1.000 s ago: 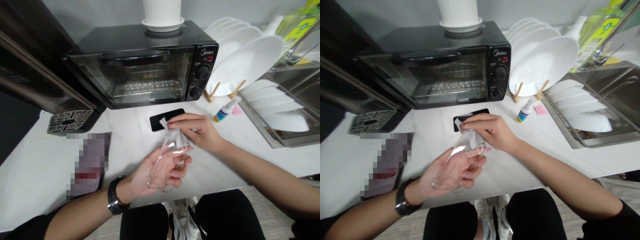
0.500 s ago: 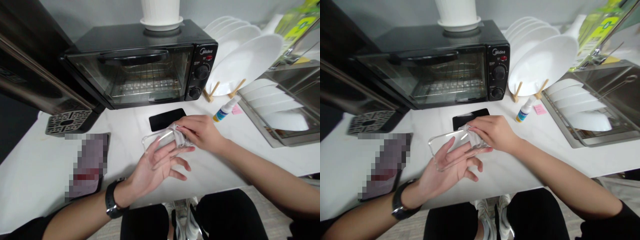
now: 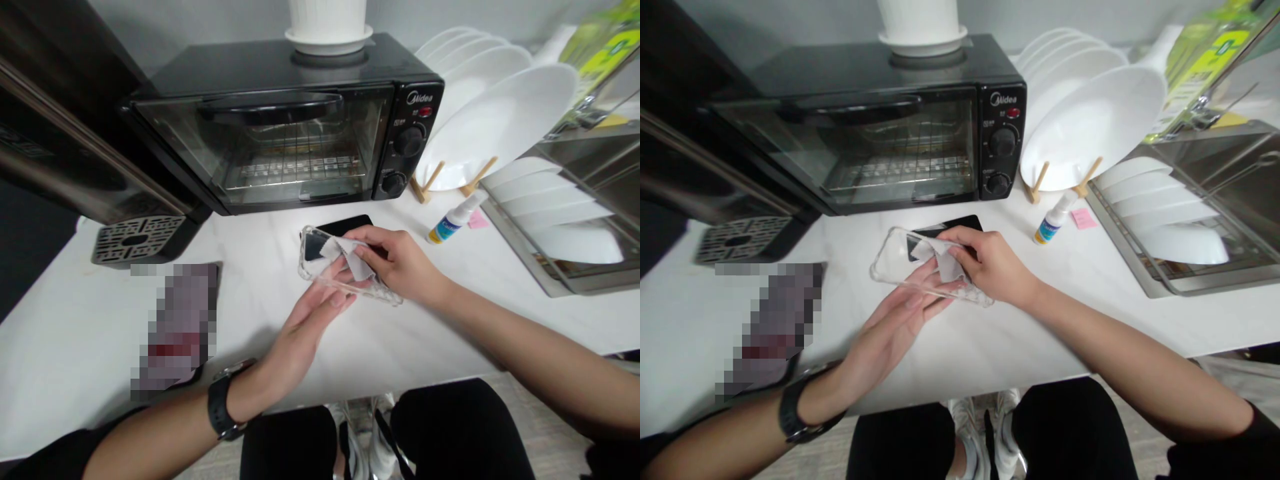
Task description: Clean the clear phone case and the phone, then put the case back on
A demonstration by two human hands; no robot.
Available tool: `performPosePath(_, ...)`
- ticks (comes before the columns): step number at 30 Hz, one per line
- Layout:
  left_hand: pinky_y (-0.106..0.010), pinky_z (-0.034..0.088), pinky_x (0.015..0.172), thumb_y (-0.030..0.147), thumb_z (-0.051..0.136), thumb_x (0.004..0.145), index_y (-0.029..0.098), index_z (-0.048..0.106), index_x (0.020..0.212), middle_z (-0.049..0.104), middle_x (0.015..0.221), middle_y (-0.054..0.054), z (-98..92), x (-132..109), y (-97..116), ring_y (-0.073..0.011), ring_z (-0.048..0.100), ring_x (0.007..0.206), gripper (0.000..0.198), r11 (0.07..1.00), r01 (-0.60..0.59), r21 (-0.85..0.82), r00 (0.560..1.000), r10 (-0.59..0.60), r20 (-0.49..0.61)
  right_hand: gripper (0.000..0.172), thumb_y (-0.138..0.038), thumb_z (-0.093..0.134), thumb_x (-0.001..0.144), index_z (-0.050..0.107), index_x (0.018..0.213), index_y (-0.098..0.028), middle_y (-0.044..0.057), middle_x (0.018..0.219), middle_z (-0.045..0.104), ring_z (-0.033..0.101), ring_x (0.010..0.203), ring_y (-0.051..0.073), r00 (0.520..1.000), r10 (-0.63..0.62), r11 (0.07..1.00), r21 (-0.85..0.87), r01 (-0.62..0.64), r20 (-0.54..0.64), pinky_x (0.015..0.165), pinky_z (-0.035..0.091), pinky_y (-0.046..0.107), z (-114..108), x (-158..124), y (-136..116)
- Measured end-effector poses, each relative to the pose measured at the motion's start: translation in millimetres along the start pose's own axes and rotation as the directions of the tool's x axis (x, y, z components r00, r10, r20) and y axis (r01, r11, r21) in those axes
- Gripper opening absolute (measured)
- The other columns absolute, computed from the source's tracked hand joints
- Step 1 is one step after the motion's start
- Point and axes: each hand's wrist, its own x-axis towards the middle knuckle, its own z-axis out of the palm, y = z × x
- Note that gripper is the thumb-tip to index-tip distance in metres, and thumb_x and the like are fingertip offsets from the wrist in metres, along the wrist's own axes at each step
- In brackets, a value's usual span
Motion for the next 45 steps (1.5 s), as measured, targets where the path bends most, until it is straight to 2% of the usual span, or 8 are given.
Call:
performPosePath(6,-0.052,0.035,0.125,0.059,0.053,0.102,0.02,0.066,0.136,0.066,0.143,-0.012,-3.2,-1.9,-12.7,-0.0313,0.057,0.139,0.053,0.996,0.043,0.081,0.999,-0.042,-0.016,0.042,-0.049,0.067,0.098,0.06,0.069,-0.018,-0.005,0.06,0.052,0.04,0.055,0.01,0.999,0.026,0.987,-0.157,-0.029,-0.023,0.057,0.032,0.027,-1.5,-2.0,-3.6)
performPosePath(12,-0.053,0.029,0.128,0.06,0.058,0.099,0.02,0.062,0.14,0.061,0.15,-0.015,0.1,-0.5,-7.4,-0.0319,0.053,0.144,0.057,0.987,0.135,0.082,0.99,-0.138,0.03,0.015,-0.029,0.063,0.1,0.073,0.105,-0.019,0.002,0.092,0.076,0.065,0.074,0.014,0.999,-0.029,0.994,-0.104,0.024,-0.046,0.07,0.047,0.026,8.1,-6.0,-7.3)
performPosePath(17,-0.049,0.035,0.125,0.043,0.073,0.095,0.029,0.062,0.139,0.061,0.152,-0.007,6.2,-2.6,4.7,-0.0292,0.052,0.145,0.048,0.968,0.166,0.19,0.98,-0.183,0.076,0.033,-0.016,0.059,0.097,0.075,0.124,-0.023,0.004,0.123,0.078,0.074,0.104,0.019,0.998,-0.034,0.991,0.13,0.04,-0.05,0.084,0.056,0.03,17.1,-11.4,-11.2)
performPosePath(24,-0.05,0.029,0.127,0.04,0.08,0.088,0.032,0.059,0.144,0.06,0.151,-0.006,10.6,-7.7,10.7,-0.0282,0.048,0.148,0.06,0.954,0.106,0.279,0.969,-0.163,0.186,0.015,-0.035,0.078,0.09,0.082,0.09,-0.021,0.002,0.086,0.08,0.072,0.074,0.016,0.988,0.012,0.961,0.275,0.031,-0.155,0.07,0.057,0.028,20.3,-13.6,-19.1)
performPosePath(30,-0.051,0.043,0.117,0.042,0.084,0.083,0.031,0.061,0.137,0.07,0.132,-0.007,6.8,-5.2,11.3,-0.0306,0.059,0.137,0.059,0.96,0.2,0.196,0.941,-0.243,0.234,0.024,-0.039,0.072,0.095,0.08,0.111,-0.023,0.005,0.105,0.08,0.071,0.083,0.017,0.987,0.066,0.937,0.349,-0.011,-0.145,0.071,0.057,0.03,22.6,-15.2,-20.4)
performPosePath(35,-0.049,0.041,0.118,0.045,0.084,0.084,0.03,0.059,0.136,0.061,0.147,-0.009,3.1,-4.4,7.5,-0.0306,0.051,0.144,0.059,0.947,0.221,0.232,0.927,-0.278,0.25,0.035,-0.048,0.077,0.089,0.068,0.072,-0.018,-0.001,0.065,0.063,0.053,0.059,0.011,0.962,0.196,0.913,0.394,-0.107,-0.191,0.053,0.043,0.025,21.2,-10.8,-18.6)
performPosePath(40,-0.054,0.041,0.116,0.059,0.08,0.083,0.024,0.058,0.134,0.065,0.14,-0.015,2.8,-2.0,6.6,-0.0337,0.055,0.14,0.066,0.946,0.257,0.197,0.913,-0.304,0.271,0.03,-0.049,0.074,0.091,0.071,0.094,-0.019,0.0,0.075,0.065,0.054,0.063,0.012,0.972,0.184,0.881,0.463,-0.097,-0.147,0.055,0.042,0.025,19.2,-7.2,-22.8)
performPosePath(45,-0.056,0.041,0.115,0.058,0.08,0.084,0.023,0.067,0.121,0.066,0.14,-0.016,0.7,-3.4,11.0,-0.0365,0.054,0.142,0.053,0.96,0.191,0.206,0.862,-0.264,0.433,0.042,-0.059,0.082,0.08,0.067,0.082,-0.019,-0.001,0.069,0.063,0.05,0.058,0.011,0.975,0.207,0.825,0.55,-0.13,-0.08,0.051,0.038,0.024,15.0,-6.2,-25.2)
